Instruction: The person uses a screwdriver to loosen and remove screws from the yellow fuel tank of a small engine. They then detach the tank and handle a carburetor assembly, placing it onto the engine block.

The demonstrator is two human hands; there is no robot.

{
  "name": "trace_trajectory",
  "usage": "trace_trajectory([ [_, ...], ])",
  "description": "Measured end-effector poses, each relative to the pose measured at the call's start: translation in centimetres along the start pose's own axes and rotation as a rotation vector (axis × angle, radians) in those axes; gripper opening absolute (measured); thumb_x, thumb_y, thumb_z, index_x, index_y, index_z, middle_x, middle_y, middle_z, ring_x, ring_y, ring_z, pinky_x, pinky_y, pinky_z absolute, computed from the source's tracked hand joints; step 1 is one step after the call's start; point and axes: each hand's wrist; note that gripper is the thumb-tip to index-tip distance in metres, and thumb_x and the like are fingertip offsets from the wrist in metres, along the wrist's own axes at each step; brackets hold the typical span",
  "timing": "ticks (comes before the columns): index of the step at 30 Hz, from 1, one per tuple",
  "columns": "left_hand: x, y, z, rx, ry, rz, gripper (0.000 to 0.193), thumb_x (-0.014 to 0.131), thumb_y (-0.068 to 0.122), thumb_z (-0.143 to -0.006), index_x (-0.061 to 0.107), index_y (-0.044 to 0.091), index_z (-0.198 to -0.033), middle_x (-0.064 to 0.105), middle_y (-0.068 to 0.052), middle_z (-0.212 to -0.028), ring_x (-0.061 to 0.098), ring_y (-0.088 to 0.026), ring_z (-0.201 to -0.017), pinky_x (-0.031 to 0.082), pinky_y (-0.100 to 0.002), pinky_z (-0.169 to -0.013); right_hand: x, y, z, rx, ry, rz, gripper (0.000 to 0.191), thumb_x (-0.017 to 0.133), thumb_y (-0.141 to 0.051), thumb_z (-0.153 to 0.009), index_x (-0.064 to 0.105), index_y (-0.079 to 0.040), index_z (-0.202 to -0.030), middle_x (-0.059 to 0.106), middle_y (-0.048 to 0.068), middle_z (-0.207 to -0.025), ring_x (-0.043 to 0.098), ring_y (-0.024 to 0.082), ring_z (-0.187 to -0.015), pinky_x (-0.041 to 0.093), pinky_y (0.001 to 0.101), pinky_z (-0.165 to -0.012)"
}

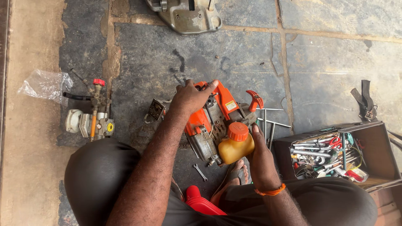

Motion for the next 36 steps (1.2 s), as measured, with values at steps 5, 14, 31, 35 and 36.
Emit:
trace_trajectory([
  [5,-0.5,-1.6,-0.5,0.07,-0.006,0.041,0.106,0.056,0.075,-0.086,0.024,0.01,-0.163,0.034,-0.03,-0.158,0.045,-0.045,-0.143,0.047,-0.058,-0.113,-0.2,-0.9,0.3,-0.074,-0.012,0.2,0.076,0.05,-0.053,-0.097,0.036,-0.009,-0.158,0.047,0.013,-0.158,0.042,0.025,-0.149,0.033,0.0409,-0.117],
  [14,-0.8,-3.4,0.8,0.125,0.047,0.075,0.099,0.05,0.077,-0.088,0.03,0.011,-0.16,0.044,-0.022,-0.156,0.049,-0.038,-0.142,0.046,-0.056,-0.113,0.4,-1.5,1.4,-0.248,0.036,0.422,0.073,0.054,-0.05,-0.098,0.04,-0.007,-0.154,0.05,0.02,-0.154,0.046,0.028,-0.146,0.035,0.0418,-0.116],
  [31,-3.6,-14.0,-5.7,-0.048,0.399,0.301,0.078,0.061,0.067,-0.099,0.059,-0.003,-0.133,0.061,-0.024,-0.134,0.062,-0.041,-0.12,0.05,-0.06,-0.098,-1.1,-9.0,5.1,-0.374,-0.006,0.535,0.06,0.058,-0.044,-0.099,0.057,-0.007,-0.145,0.063,0.018,-0.144,0.06,0.026,-0.127,0.043,0.0419,-0.11],
  [35,-1.5,-17.4,-6.5,-0.304,0.324,0.176,0.073,0.066,0.062,-0.094,0.058,0.003,-0.136,0.07,-0.018,-0.127,0.071,-0.035,-0.113,0.055,-0.054,-0.097,-4.4,-12.1,5.8,-0.502,-0.089,1.011,0.069,0.059,-0.048,-0.101,0.048,-0.007,-0.155,0.057,0.016,-0.154,0.051,0.032,-0.142,0.041,0.0494,-0.109],
  [36,-1.2,-17.8,-6.7,-0.319,0.318,0.161,0.072,0.068,0.062,-0.092,0.063,0.003,-0.133,0.071,-0.018,-0.126,0.072,-0.035,-0.113,0.057,-0.054,-0.097,-5.5,-13.0,5.5,-0.527,-0.134,1.112,0.072,0.061,-0.048,-0.102,0.045,-0.007,-0.159,0.054,0.016,-0.157,0.048,0.035,-0.144,0.042,0.0519,-0.105],
])
Point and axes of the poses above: each hand's wrist, its own z-axis away from the middle knuckle, its own x-axis out of the palm, y = z × x
